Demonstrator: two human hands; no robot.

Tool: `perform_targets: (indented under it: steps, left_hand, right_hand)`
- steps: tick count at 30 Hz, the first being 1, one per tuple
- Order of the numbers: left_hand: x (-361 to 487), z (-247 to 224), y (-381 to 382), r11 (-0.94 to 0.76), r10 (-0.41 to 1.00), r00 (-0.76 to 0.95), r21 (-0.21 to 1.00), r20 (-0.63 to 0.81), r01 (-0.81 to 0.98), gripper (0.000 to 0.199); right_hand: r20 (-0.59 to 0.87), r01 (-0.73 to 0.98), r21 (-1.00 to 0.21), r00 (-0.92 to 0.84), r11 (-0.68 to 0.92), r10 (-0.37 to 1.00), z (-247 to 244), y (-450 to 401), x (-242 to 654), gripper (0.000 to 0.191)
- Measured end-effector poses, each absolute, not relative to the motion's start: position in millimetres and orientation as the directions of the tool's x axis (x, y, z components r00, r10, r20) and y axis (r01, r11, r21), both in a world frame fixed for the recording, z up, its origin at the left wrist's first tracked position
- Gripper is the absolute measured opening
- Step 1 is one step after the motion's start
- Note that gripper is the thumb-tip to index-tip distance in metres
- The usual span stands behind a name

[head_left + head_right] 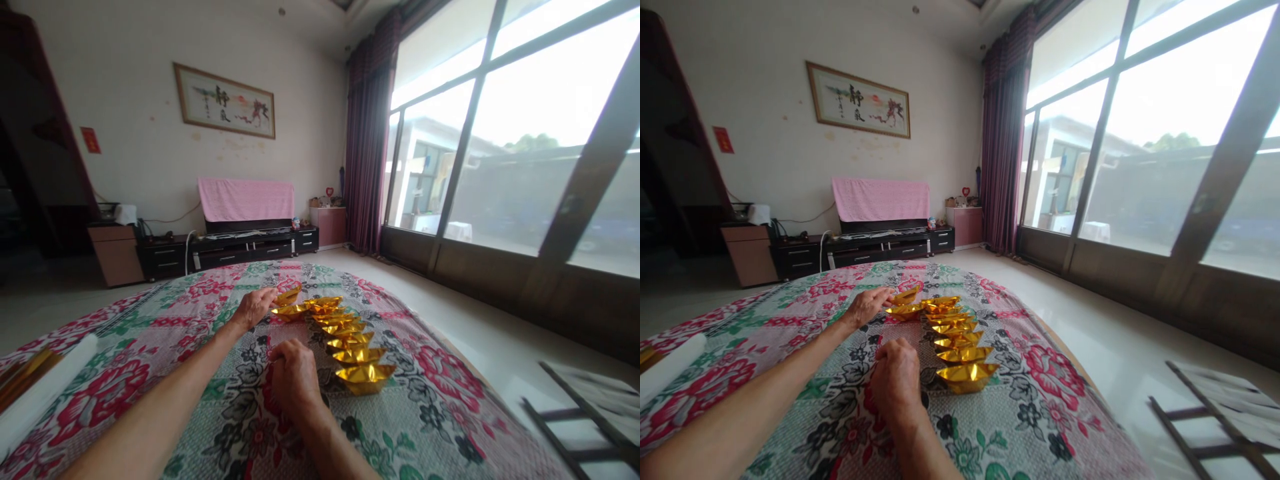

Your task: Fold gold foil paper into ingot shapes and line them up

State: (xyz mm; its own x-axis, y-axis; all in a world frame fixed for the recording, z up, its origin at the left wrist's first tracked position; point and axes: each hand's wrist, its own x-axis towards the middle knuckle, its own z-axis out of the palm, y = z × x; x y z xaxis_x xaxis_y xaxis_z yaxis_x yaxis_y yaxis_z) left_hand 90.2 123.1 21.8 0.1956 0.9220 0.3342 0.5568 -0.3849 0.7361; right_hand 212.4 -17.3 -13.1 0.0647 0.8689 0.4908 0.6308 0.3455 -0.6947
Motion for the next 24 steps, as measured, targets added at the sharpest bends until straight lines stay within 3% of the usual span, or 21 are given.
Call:
perform_targets:
  steps: [5, 10, 24]
  left_hand:
    - [86, 26, 114, -0.476, 0.873, 0.266, 0.596, 0.409, 0.646, 0.043]
    - [83, 32, 103, -0.517, 0.847, 0.304, 0.540, 0.437, 0.664, 0.044]
    - [82, 30, 98, -0.541, 0.836, 0.344, 0.533, 0.428, 0.651, 0.046]
  right_hand:
    - [0.495, 0.626, -0.695, 0.061, 0.353, 0.867, -13, -18, 212, 0.028]
    - [0.498, 0.635, -0.688, 0.061, 0.351, 0.865, -13, -17, 212, 0.027]
    - [0.497, 0.635, -0.685, 0.049, 0.357, 0.866, -14, -17, 213, 0.027]
